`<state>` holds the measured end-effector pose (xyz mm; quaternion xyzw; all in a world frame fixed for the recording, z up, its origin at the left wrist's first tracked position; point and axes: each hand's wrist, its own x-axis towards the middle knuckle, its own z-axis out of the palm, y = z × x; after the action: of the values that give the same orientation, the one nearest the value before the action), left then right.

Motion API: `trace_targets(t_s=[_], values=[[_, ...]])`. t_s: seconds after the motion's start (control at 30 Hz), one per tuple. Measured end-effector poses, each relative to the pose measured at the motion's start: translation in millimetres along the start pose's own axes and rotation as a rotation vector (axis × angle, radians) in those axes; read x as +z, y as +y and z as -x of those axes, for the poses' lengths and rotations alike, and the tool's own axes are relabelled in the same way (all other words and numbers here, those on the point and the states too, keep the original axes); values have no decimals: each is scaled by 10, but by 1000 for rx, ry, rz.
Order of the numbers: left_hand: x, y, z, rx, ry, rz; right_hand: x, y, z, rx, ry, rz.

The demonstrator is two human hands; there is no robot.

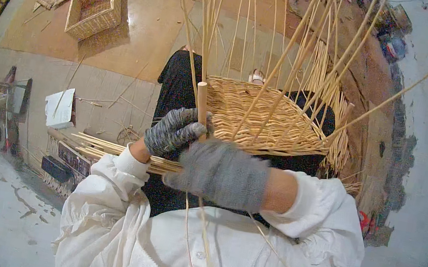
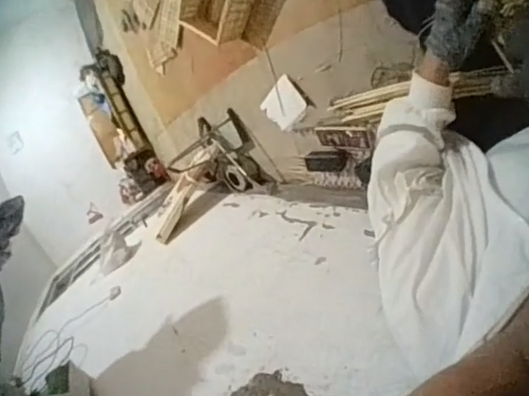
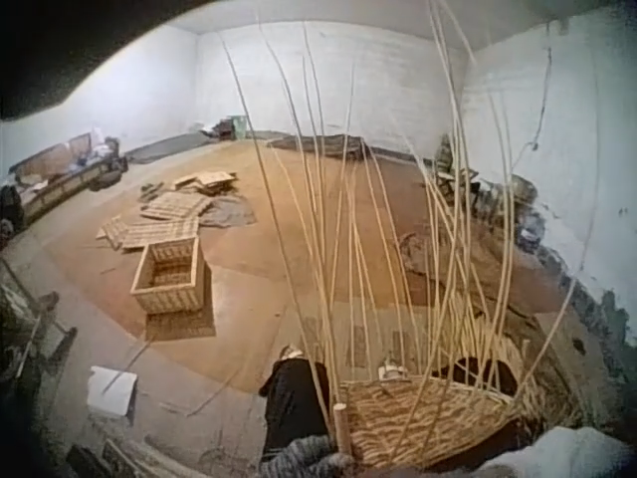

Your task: The person weaves a large wicker basket using willow sticks and a wooden spacer, working by hand while wearing gloves.

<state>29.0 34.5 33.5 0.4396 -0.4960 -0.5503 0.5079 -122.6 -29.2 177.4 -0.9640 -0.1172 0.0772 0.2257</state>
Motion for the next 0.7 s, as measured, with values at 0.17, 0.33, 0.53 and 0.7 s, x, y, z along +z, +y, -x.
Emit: trace_targets(t_s=[0.17,0.33,0.53,0.7], values=[[-181,-126,-1,41,-145,193,259,-59,122,-66,58,147],[-148,-76,-2,-108,-112,352,398,56,616,179,299,80],[60,121,-42,-165,45,90,544,502,1004,546,487,-502],[250,-103,38,-84,206,72,-95,681,-88,460,1066,-476]])
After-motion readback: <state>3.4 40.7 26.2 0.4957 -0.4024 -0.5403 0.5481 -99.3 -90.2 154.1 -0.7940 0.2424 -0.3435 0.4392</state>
